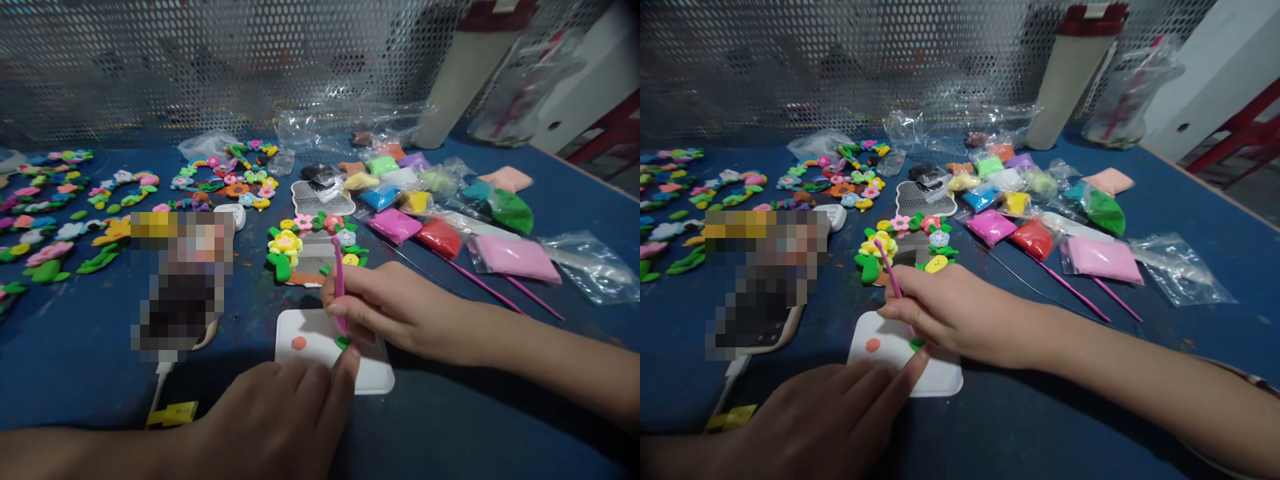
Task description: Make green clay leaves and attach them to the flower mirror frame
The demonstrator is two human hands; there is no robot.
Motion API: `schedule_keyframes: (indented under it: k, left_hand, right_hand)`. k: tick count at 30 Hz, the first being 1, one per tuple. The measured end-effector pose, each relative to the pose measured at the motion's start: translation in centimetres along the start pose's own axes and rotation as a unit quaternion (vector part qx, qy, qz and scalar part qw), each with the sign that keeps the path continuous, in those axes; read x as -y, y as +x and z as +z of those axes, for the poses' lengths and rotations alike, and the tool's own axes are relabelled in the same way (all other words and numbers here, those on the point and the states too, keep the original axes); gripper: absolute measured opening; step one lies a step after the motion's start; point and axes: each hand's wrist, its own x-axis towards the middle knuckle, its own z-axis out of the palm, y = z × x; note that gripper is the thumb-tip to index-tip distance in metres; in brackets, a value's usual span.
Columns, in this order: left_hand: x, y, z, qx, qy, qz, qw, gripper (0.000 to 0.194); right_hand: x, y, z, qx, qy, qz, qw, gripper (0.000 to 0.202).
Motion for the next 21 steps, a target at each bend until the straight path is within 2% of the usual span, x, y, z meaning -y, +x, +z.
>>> schedule_keyframes:
  k: [5, 12, 16, 21]
  left_hand:
    - [0.16, -0.17, -0.52, 0.013, -0.003, 0.0, 1.0, 0.038]
    - [0.12, 0.12, 0.1, 0.006, 0.001, -0.003, 1.0, 0.035]
    - [0.01, 0.02, -0.23, 0.03, -0.004, 0.001, 1.0, 0.035]
    - [0.05, -0.11, -0.49, 0.015, 0.0, 0.005, 1.0, 0.036]
  right_hand:
    - [-0.01, -0.26, 0.1, 0.028, -0.008, 0.01, 1.0, 0.019]
    - [-0.19, -0.45, 0.3, 0.02, 0.011, -0.002, 1.0, 0.019]
    - [-0.28, -0.45, 0.37, 0.025, 0.015, -0.004, 1.0, 0.019]
    - [-0.3, -0.4, 0.4, 0.026, 0.005, -0.003, 1.0, 0.018]
